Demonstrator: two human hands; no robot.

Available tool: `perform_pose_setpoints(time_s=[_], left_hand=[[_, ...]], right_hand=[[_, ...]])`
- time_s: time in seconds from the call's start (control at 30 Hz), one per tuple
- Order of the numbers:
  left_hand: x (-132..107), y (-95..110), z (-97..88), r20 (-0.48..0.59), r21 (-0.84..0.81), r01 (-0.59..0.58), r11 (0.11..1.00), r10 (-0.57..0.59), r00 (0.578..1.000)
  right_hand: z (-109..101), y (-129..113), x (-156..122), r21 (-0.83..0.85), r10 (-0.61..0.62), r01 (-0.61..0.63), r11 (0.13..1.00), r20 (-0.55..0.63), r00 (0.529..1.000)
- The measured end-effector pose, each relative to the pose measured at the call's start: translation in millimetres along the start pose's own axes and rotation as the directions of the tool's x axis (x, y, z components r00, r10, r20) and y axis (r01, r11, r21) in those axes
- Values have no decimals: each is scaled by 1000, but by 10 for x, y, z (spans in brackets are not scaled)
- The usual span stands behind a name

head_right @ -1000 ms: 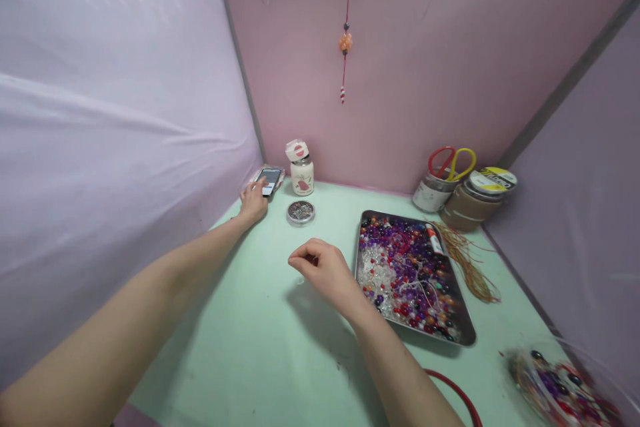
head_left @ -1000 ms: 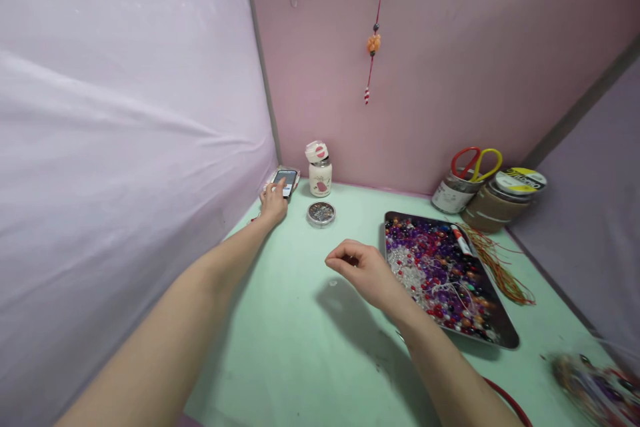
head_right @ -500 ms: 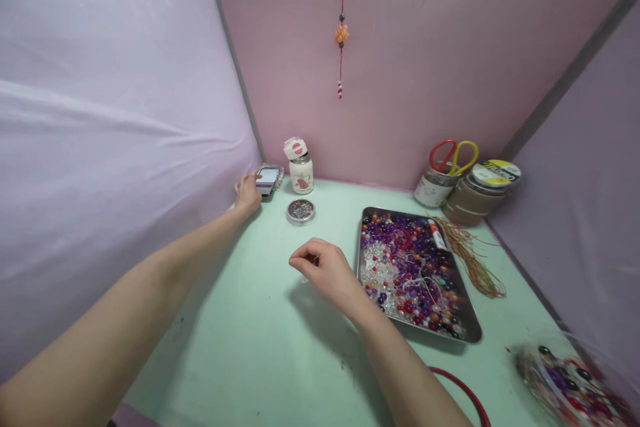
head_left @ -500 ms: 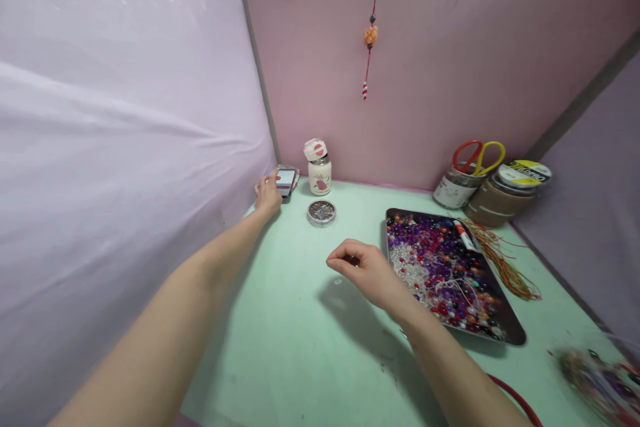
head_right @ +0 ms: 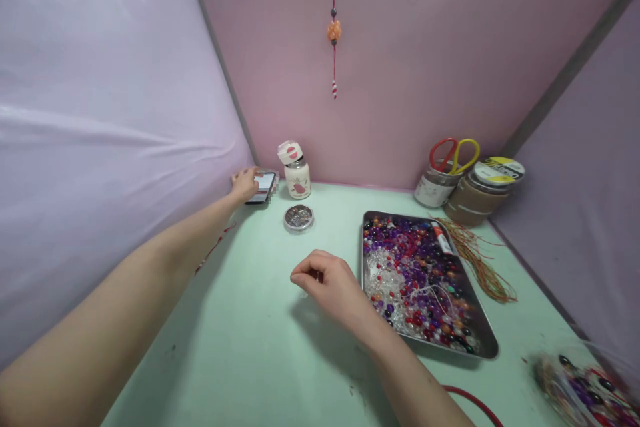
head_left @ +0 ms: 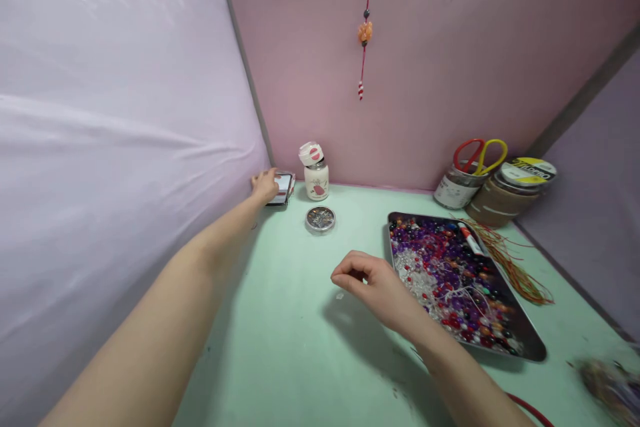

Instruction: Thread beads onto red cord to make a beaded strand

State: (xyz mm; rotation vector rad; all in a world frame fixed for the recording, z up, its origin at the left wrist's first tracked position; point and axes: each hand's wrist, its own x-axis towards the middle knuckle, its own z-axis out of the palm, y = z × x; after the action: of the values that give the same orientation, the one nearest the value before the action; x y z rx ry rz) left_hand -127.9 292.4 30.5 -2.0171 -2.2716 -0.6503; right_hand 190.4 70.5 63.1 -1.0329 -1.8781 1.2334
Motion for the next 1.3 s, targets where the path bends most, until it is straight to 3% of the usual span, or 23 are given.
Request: perform_pose_setpoints(time_s=[0.33, 0.77, 0.97, 1.13, 1.3], left_hand=[[85, -25, 80, 47, 21, -73, 997, 72, 996], [76, 23, 65, 63, 76, -43, 996, 38, 997], [-13, -8, 25, 1, 12, -121, 993, 121, 993], [-149, -7, 13, 21, 11, -237, 971, 237, 971], [-207, 19, 24, 54, 37, -214, 976, 212, 976]], right_hand=[[-2, -46, -2, 5, 29, -29, 1000, 16, 999], [-9, -57, -6, 11, 37, -37, 999, 26, 999], [-13, -79, -14, 22, 32, -33, 999, 35, 999], [-23, -98, -28, 22, 33, -34, 999, 41, 999], [-18, -85, -39, 24, 34, -35, 999, 59, 998]])
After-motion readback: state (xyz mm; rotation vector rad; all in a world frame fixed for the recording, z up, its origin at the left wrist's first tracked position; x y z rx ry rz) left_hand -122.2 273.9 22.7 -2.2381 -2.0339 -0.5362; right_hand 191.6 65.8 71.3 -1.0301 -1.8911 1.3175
